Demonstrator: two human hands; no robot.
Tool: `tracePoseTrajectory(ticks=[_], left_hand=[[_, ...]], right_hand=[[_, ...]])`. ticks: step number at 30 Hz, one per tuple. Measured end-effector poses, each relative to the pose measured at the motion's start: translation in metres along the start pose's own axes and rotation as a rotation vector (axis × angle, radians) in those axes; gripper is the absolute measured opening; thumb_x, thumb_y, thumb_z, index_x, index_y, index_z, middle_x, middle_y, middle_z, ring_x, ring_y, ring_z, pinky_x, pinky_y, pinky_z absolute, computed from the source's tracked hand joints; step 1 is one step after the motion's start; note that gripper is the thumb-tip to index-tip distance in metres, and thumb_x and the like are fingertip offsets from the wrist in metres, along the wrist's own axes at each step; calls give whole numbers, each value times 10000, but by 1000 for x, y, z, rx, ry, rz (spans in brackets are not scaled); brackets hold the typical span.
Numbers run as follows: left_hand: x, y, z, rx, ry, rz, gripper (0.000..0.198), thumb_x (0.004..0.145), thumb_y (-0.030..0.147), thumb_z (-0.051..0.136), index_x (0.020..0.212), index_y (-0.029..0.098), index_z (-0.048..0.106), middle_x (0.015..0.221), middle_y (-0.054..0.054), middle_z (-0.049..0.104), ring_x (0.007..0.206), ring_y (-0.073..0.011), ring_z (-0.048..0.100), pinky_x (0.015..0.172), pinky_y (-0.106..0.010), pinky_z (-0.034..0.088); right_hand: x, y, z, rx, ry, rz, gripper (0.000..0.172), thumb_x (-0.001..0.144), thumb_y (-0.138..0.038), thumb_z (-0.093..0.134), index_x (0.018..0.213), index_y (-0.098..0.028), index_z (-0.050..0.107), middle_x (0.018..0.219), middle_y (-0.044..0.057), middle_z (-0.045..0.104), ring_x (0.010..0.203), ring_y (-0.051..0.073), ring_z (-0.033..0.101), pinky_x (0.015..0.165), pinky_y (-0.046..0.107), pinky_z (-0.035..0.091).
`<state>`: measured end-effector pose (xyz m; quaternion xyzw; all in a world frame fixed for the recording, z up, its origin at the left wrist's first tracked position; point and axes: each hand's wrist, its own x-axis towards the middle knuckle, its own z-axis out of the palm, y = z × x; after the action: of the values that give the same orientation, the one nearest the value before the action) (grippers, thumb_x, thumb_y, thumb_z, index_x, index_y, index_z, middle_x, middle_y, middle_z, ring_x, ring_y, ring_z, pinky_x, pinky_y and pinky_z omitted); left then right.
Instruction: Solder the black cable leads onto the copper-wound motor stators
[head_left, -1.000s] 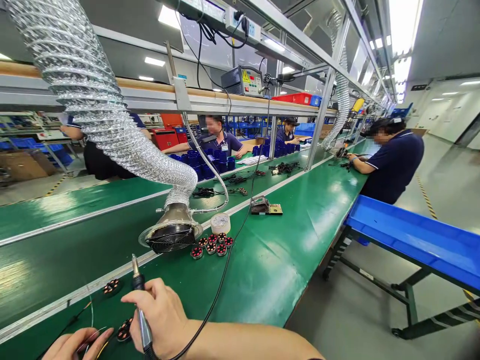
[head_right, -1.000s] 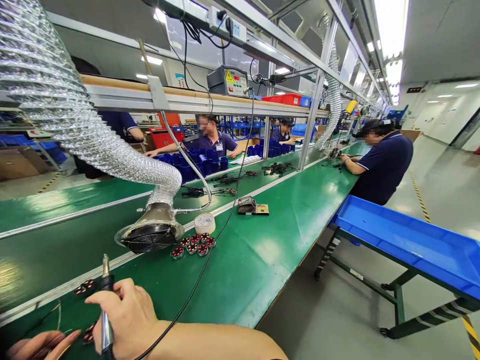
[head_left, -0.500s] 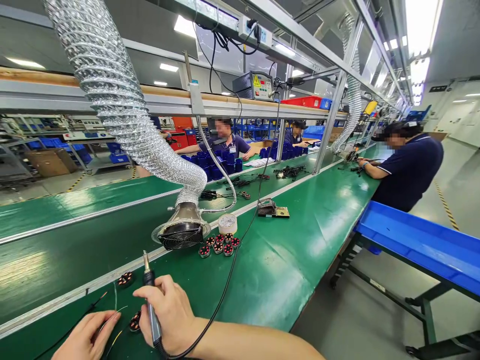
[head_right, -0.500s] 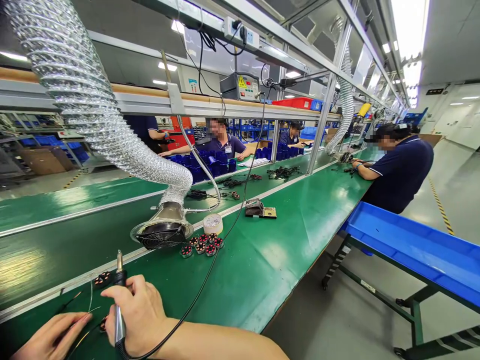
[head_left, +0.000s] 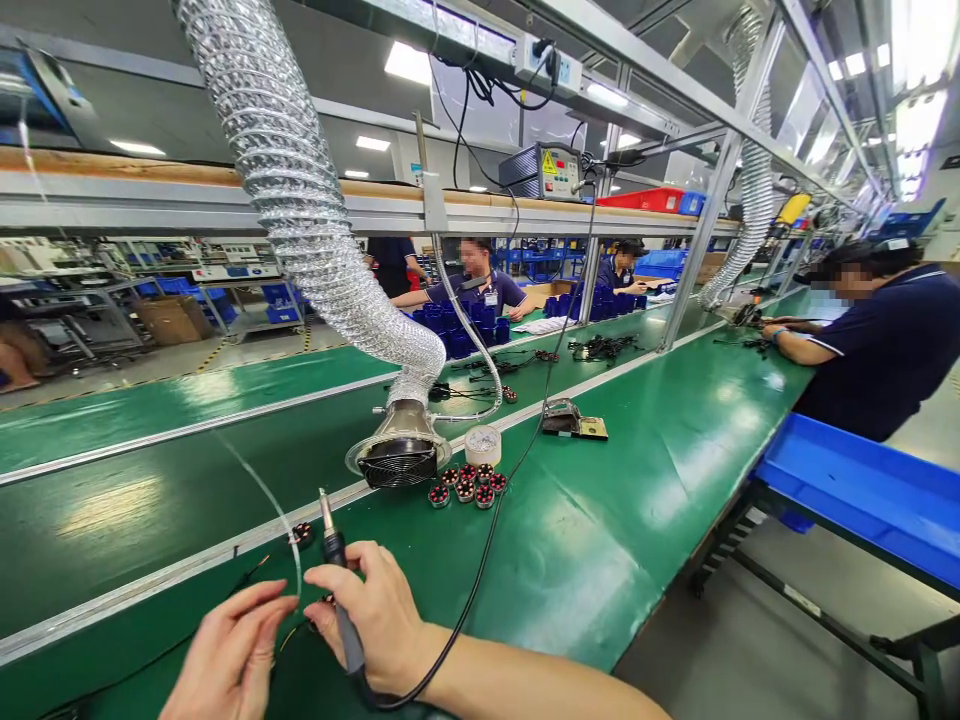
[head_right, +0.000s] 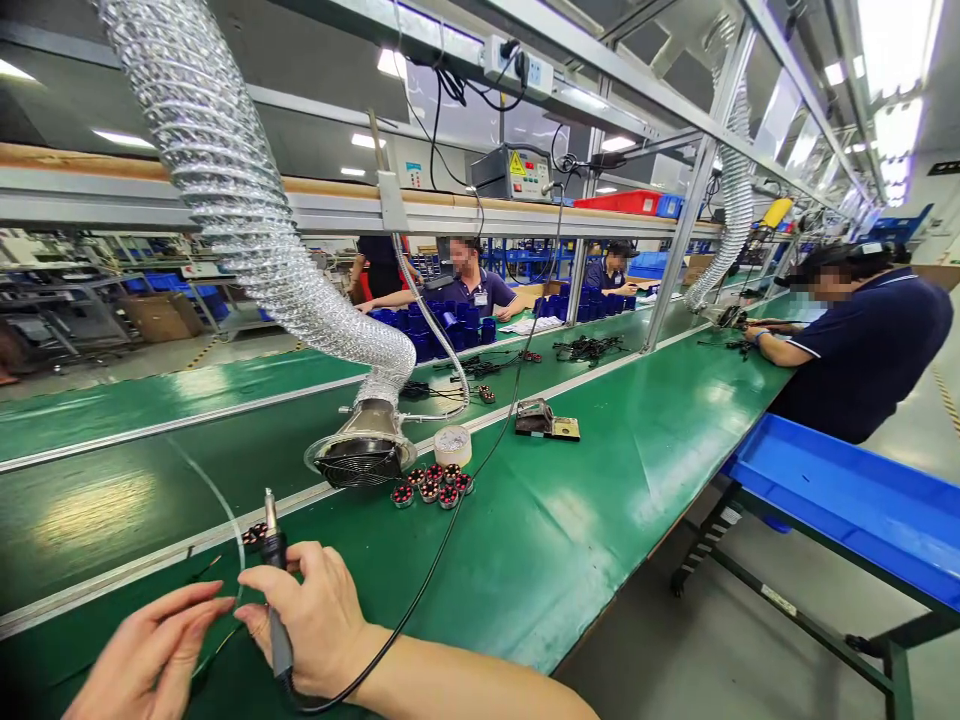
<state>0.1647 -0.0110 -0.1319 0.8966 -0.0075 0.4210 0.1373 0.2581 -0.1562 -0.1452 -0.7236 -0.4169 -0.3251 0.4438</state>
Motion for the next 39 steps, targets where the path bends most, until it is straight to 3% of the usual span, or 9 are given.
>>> tracePoseTrajectory(ticks=[6,11,16,19,23,27,32,39], left_hand=[[6,31,-4,-19,13,197,171,975,268,434,989,193,587,1001,-34,646,834,-116,663,834,-197,522],[9,37,-16,69,-16,222,165,962,245,437,1000,226,597,895,7,679,692,-106,662,631,-202,507],[11,44,-23,197,72,161,270,922,282,511,1187,289,566,1047,-46,683,854,-208,673,805,-364,537],[10,48,-24,225,94,229,333,890,261,579,1218,307,545,1012,-46,686,864,-224,661,820,-395,528],[9,49,-16,234,-27,219,267,917,323,535,1175,260,562,997,-67,665,907,-236,638,850,-404,510],[6,36,0,335,-196,66,452,921,487,464,1247,186,550,1149,-130,613,1041,-290,587,879,-437,495],[-1,18,10,294,-406,-91,440,936,509,404,1140,185,621,1043,-95,639,922,-243,609,779,-371,515],[4,17,7,148,-475,-208,371,905,523,424,954,216,627,983,-62,636,892,-225,611,751,-338,516]], right_hand=[[-1,-1,-3,-8,36,-85,157,936,-352,536,1011,-252,632,934,46,480,835,142,491,728,250,468],[1,-5,-8,16,70,-119,133,899,-308,537,911,-225,640,883,46,451,829,154,478,719,273,463],[12,-6,-18,81,186,-4,110,874,-206,515,864,-203,624,868,43,447,823,151,479,710,267,462],[22,1,-25,89,247,113,137,892,-161,482,891,-185,617,888,46,451,826,141,487,714,255,469],[33,11,-35,108,325,185,144,930,-143,445,929,-169,586,928,49,442,843,128,494,746,250,475],[36,17,-36,113,372,185,129,942,-144,456,969,-173,579,944,46,438,837,116,498,757,245,474],[34,23,-30,55,344,175,135,946,-164,461,957,-168,595,925,47,446,823,118,502,742,243,476],[35,29,-29,35,341,175,150,941,-166,466,941,-161,616,924,55,463,830,130,507,761,267,470]])
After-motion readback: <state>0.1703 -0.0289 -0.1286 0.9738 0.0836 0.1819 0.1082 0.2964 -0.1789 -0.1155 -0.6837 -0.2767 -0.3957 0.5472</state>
